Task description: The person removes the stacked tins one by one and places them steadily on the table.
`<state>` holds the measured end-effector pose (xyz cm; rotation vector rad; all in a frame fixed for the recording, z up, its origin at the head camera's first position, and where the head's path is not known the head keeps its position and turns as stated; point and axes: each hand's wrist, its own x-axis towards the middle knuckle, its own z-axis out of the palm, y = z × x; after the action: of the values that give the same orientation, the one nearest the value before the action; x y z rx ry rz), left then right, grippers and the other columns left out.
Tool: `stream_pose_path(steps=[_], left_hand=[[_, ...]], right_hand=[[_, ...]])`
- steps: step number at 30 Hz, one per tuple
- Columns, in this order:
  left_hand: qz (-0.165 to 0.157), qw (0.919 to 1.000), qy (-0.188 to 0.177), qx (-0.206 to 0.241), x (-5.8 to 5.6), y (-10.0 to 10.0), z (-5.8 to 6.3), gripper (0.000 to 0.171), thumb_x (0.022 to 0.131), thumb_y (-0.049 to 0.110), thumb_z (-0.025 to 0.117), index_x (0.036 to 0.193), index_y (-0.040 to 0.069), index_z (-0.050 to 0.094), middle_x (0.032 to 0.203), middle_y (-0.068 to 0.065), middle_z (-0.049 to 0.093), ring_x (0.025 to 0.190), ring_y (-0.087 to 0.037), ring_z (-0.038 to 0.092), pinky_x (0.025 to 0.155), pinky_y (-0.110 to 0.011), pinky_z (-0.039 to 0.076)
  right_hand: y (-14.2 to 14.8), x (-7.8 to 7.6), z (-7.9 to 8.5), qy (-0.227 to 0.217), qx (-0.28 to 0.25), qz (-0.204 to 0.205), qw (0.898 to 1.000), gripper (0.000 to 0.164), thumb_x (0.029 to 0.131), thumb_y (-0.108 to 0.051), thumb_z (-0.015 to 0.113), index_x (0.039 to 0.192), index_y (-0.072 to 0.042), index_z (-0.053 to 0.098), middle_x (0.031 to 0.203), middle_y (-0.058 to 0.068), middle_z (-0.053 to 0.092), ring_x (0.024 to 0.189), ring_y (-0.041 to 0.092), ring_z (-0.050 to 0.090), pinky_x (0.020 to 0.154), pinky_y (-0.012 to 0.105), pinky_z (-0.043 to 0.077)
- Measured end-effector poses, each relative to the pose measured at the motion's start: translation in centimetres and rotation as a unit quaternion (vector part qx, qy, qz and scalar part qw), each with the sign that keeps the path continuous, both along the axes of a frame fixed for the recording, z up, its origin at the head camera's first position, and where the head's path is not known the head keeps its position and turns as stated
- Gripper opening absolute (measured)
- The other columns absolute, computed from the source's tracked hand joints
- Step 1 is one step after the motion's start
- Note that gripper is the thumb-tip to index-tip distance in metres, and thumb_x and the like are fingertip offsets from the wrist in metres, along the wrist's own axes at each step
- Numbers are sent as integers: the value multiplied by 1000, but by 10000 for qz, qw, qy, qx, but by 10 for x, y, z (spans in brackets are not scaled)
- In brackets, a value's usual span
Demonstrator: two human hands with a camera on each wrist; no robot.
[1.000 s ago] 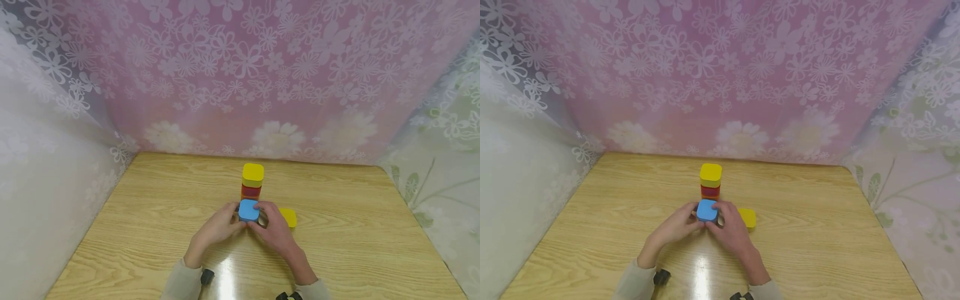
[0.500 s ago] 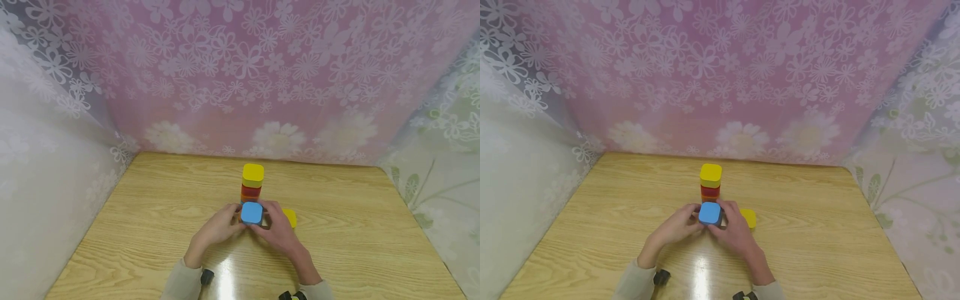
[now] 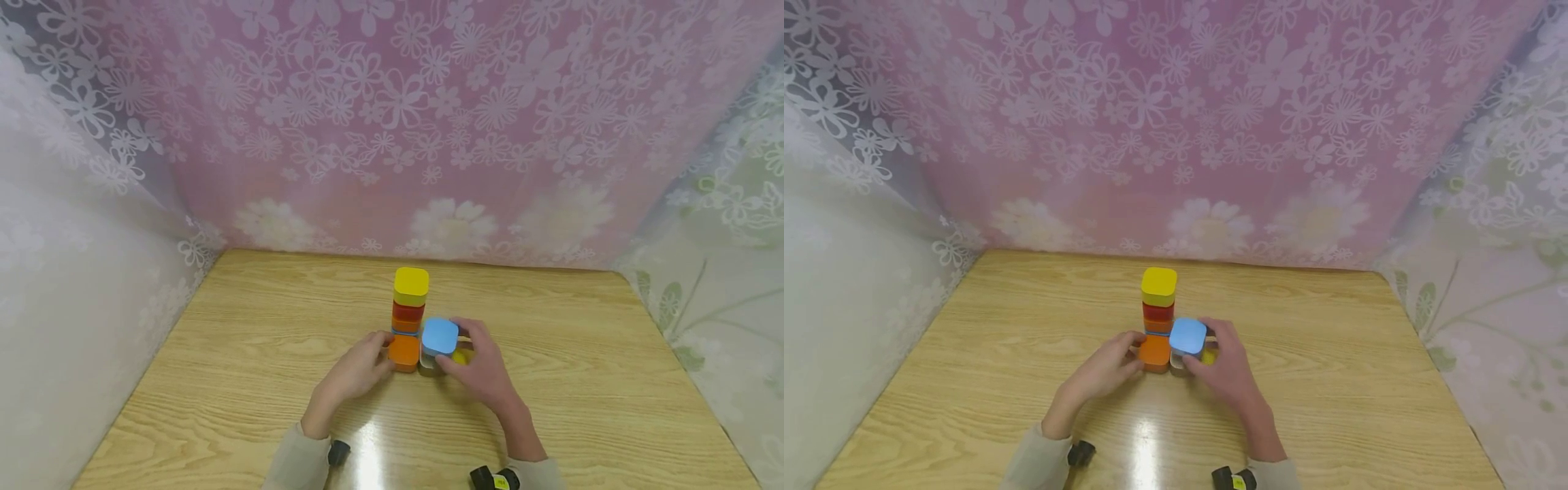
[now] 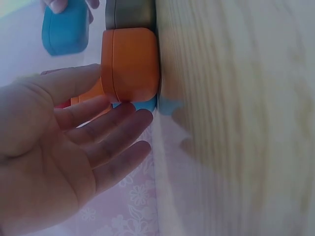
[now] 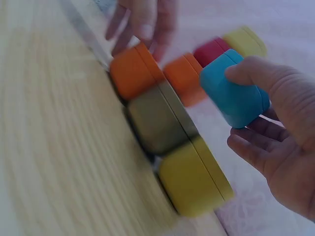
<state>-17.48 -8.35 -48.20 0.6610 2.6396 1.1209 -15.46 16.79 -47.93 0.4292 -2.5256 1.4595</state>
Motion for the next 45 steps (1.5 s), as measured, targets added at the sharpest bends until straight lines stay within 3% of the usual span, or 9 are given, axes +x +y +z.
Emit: stream_pose_path(steps=[8, 13, 17, 20, 23, 28, 33, 40, 45], left_hand=[[94, 9999, 90, -43, 1, 1, -1, 38, 99, 13, 62, 134, 2, 52, 133, -14, 58, 113, -27, 61, 95, -41, 53], [152, 9998, 72, -43, 2, 1, -1, 38, 98, 13, 63, 134, 2, 52, 132, -14, 58, 112, -28, 62, 93, -41, 54], [157, 9999, 50, -28, 2, 1, -1, 38, 98, 13, 63, 134, 2, 52, 132, -14, 58, 113, -28, 62, 94, -41, 54], [157, 9999, 53, -35, 1, 1, -2, 38, 99, 13, 62, 134, 2, 52, 131, -14, 58, 113, -28, 62, 94, -41, 54], [168, 9999, 24, -29, 2, 1, -2, 39, 99, 14, 62, 134, 2, 52, 131, -14, 59, 113, -28, 61, 94, -41, 53], [158, 9999, 17, -14, 3, 2, -3, 39, 98, 13, 62, 134, 1, 52, 130, -15, 59, 112, -28, 62, 93, -41, 54], [154, 9999, 0, -1, 3, 2, -3, 39, 98, 13, 63, 134, 1, 52, 130, -15, 59, 112, -28, 62, 93, -41, 54], [184, 9998, -3, -38, 1, 3, -2, 39, 98, 13, 63, 134, 2, 52, 127, -13, 60, 111, -27, 61, 93, -42, 54], [214, 9997, 16, -88, 0, 4, -1, 39, 98, 14, 63, 134, 3, 52, 125, -13, 61, 111, -27, 61, 93, -42, 53]], right_hand=[[40, -1, 0, -385, -329, -447, 9977, 68, 86, -6, 78, 144, -1, 42, 139, 17, 49, 122, 29, 52, 94, 42, 53], [64, -1, -4, -753, -227, -538, 9955, 68, 89, -14, 75, 146, -3, 39, 141, 18, 49, 123, 31, 52, 93, 27, 53], [80, -1, -9, -912, -335, -507, 9940, 68, 90, -18, 75, 146, -3, 38, 141, 17, 49, 121, 20, 52, 90, 13, 49], [92, 0, -13, -1048, -379, -490, 9926, 68, 90, -17, 76, 145, -2, 39, 140, 18, 48, 116, 10, 53, 88, 12, 49], [104, 2, -15, -1229, -262, -461, 9910, 68, 89, -16, 76, 145, -1, 39, 139, 19, 49, 115, 14, 56, 86, 14, 51], [120, 8, -15, -1451, -99, -440, 9884, 68, 88, -14, 76, 144, -1, 40, 138, 23, 50, 118, 36, 56, 83, 17, 52], [124, 8, -18, -1620, -48, -294, 9863, 68, 87, -12, 77, 144, 0, 41, 138, 25, 51, 121, 39, 54, 86, 19, 51], [121, 4, -23, -1549, 247, -107, 9876, 67, 87, -16, 77, 143, -1, 45, 141, 24, 51, 129, 42, 48, 104, 56, 43], [120, 3, -25, -1558, 364, 7, 9871, 66, 88, -14, 76, 144, -1, 44, 142, 26, 50, 131, 46, 46, 104, 61, 40]])
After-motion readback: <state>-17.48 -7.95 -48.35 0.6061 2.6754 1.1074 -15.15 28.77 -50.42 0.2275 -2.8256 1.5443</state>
